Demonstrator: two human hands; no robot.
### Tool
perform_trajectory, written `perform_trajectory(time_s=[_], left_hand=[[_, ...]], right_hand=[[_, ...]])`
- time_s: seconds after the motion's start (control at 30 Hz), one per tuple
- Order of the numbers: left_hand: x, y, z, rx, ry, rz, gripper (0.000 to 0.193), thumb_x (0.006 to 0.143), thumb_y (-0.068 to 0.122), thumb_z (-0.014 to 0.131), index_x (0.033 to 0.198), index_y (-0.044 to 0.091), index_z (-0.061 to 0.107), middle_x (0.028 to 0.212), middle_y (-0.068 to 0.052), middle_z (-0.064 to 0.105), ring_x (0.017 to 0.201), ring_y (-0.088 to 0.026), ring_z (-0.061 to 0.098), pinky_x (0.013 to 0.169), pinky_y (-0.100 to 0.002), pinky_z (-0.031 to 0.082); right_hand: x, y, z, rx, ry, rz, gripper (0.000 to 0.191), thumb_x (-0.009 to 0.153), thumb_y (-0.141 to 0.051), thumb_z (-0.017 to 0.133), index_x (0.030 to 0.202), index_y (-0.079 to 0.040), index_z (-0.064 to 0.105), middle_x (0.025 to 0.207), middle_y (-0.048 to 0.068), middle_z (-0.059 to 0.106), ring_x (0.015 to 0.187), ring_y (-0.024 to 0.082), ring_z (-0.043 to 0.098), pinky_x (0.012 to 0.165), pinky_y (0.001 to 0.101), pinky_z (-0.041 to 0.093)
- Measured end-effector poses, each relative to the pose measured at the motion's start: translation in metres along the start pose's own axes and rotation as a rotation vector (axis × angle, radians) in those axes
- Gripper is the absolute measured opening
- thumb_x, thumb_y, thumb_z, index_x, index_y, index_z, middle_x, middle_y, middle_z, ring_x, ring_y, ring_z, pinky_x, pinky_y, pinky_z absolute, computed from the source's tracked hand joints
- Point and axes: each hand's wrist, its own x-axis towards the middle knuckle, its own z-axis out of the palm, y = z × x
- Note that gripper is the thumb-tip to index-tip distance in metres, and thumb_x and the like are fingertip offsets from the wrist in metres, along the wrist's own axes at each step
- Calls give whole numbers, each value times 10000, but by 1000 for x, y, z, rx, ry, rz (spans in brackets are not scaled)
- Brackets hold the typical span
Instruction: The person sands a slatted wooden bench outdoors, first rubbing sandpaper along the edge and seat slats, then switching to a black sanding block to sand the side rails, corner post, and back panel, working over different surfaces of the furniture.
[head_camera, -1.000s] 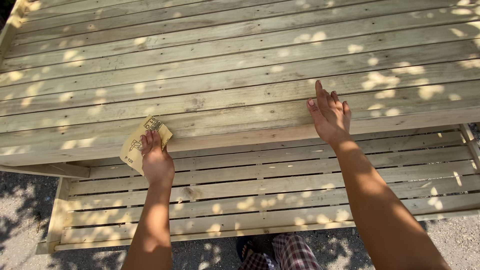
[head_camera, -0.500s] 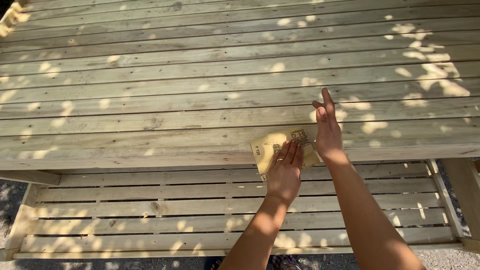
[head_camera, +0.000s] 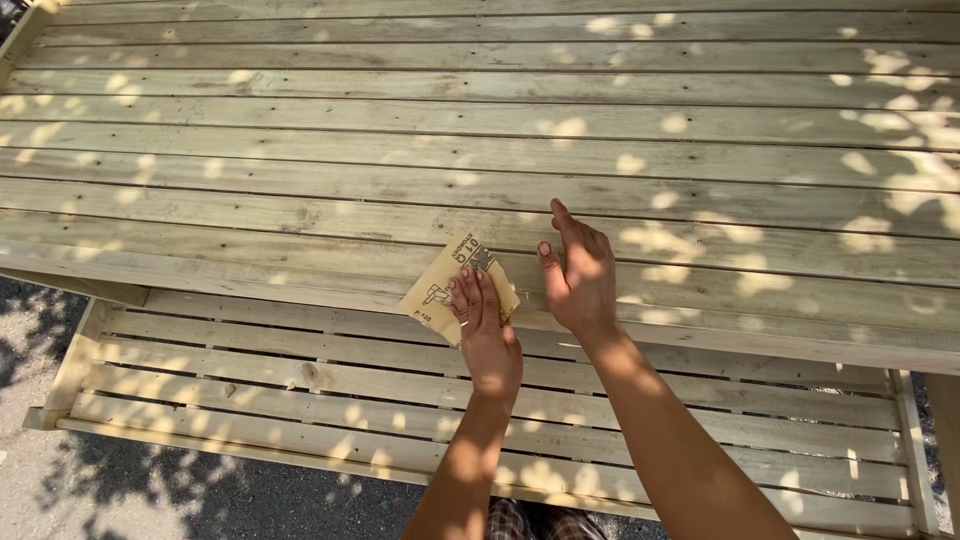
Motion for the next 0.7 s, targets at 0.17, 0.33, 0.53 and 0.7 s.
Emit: perform_trajectory(time_s=[0.17, 0.33, 0.53, 0.7], left_hand=[[2, 7, 3, -105, 117, 15, 606, 986, 8, 471, 1582, 10, 367, 1686, -202, 299, 1597, -446, 173, 1316, -503, 164], [66, -57, -67, -227, 415, -349, 490, 1126, 75, 396, 1591, -50, 307, 1707, -231, 208, 1606, -440, 51, 1294, -474, 187], [-1, 54, -1, -309, 88, -1, 637, 974, 38, 432, 1581, -86, 286, 1676, -297, 229, 1575, -516, 108, 1282, -552, 139], [-3, 29, -7, -15, -240, -57, 645, 870, 28, 522, 1511, -7, 455, 1621, -190, 367, 1526, -394, 235, 1187, -591, 164]], right_hand=[[3, 4, -11, 35, -14, 99, 489, 1079, -239, 506, 1520, -27, 497, 1263, 160, 705, 1156, 360, 591, 1043, 463, 446], [4, -5, -5, -68, -84, 85, 555, 1059, -393, 529, 1503, -60, 526, 1223, 127, 719, 1149, 343, 605, 1053, 496, 443], [6, -3, -6, -131, -62, 57, 605, 1043, -455, 524, 1504, -64, 537, 1203, 126, 722, 1123, 366, 614, 1016, 501, 452], [6, 0, -8, -105, -40, 50, 579, 1078, -432, 504, 1515, -53, 522, 1206, 132, 721, 1065, 344, 612, 1004, 488, 461]])
